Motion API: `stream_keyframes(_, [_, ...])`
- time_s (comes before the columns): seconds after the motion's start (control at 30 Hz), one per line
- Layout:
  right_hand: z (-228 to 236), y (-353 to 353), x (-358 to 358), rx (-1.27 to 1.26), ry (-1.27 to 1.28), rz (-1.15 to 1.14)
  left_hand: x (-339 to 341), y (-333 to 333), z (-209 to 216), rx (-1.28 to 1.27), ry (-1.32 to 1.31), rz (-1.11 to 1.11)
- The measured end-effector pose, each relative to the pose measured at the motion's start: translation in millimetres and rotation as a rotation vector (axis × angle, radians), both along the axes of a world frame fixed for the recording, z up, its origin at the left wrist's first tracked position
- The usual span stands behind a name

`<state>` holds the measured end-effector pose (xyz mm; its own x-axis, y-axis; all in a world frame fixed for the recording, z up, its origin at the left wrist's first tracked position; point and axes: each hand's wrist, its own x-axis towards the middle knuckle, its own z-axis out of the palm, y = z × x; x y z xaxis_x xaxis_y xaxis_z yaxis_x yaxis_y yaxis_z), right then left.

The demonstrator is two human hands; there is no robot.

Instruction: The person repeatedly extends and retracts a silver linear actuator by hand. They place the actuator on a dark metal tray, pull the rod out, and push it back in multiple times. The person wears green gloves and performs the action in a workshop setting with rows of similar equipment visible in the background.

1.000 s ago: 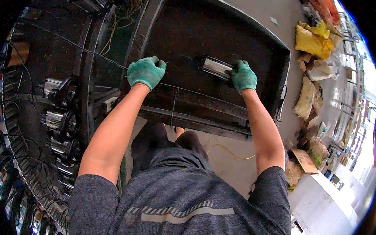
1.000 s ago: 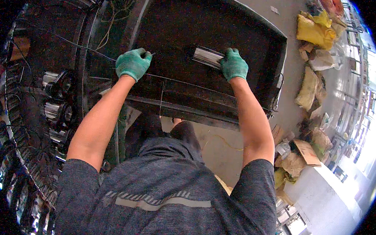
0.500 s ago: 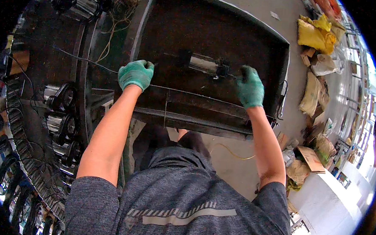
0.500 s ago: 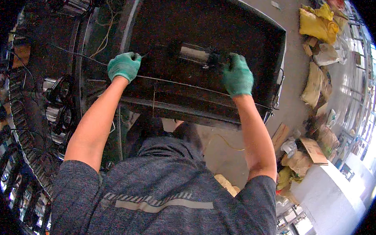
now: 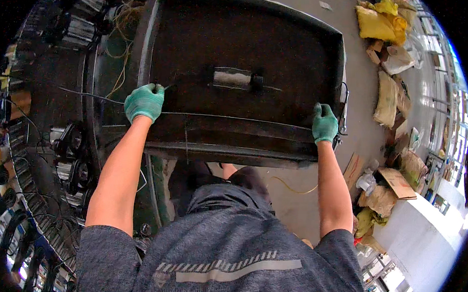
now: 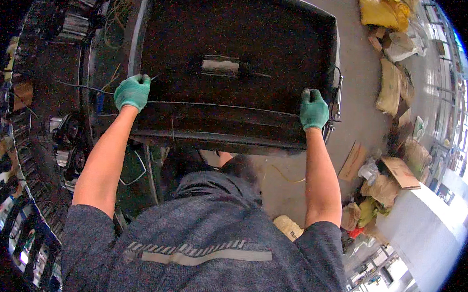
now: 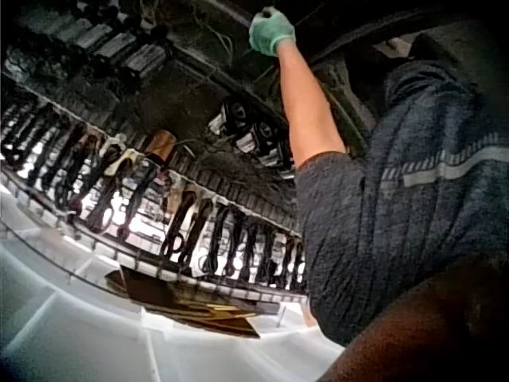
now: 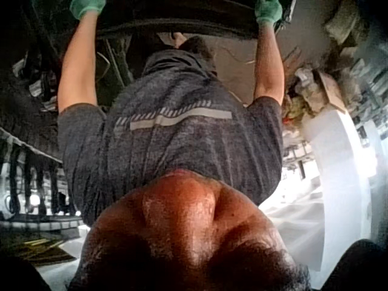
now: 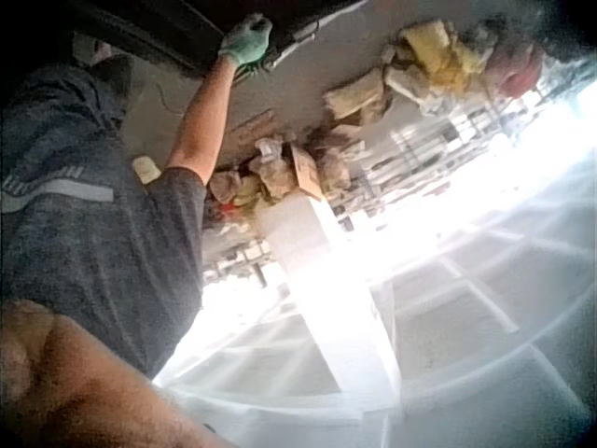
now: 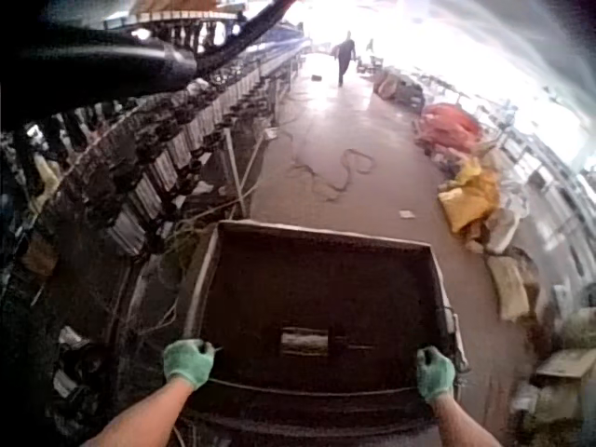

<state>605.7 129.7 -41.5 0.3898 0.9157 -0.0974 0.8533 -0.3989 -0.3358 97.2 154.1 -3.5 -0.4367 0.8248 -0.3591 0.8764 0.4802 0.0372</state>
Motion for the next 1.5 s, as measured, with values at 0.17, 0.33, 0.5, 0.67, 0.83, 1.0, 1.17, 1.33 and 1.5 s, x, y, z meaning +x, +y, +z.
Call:
stream_keyframes(0.17, [-9.3, 15.1, 14.1, -0.133, -0.032, -0.097, 1.3, -1.4, -4.6, 0.028, 0.013, 0.001])
stream_keyframes(0.33, [2.0, 16.0, 0.0, -0.235, -0.135, -0.083, 2.1, -0.1, -6.4, 0.018, 0.021, 0.015])
stream_keyframes(0.5, [1.6, 16.2, 1.6, -0.262, -0.163, -0.098, 1.0, 0.7, -7.3, 0.027, 0.007, 0.01])
stream_keyframes(0.67, [10.0, 19.7, -5.2, -0.321, -0.143, -0.1, 3.2, -0.8, -6.4, 0.024, 0.028, 0.008])
stream_keyframes(0.83, [9.3, 18.7, -5.0, -0.313, -0.137, -0.103, -1.4, -2.2, -12.6, 0.052, 0.028, -0.007])
stream_keyframes(1.0, [11.5, 17.4, -6.6, -0.289, -0.122, -0.096, 0.8, -1.8, -9.9, 0.069, 0.022, -0.004])
stream_keyframes(1.17, [13.5, 18.7, -7.4, -0.312, -0.128, -0.093, 2.0, -2.3, -8.9, 0.066, 0.026, 0.003])
stream_keyframes(1.33, [13.3, 19.5, -6.4, -0.322, -0.121, -0.097, 2.1, -0.8, -9.0, 0.047, 0.028, 0.029])
stream_keyframes(1.5, [5.5, 16.9, -3.2, -0.272, -0.133, -0.096, 6.8, 0.3, -0.5, 0.015, 0.025, 0.028])
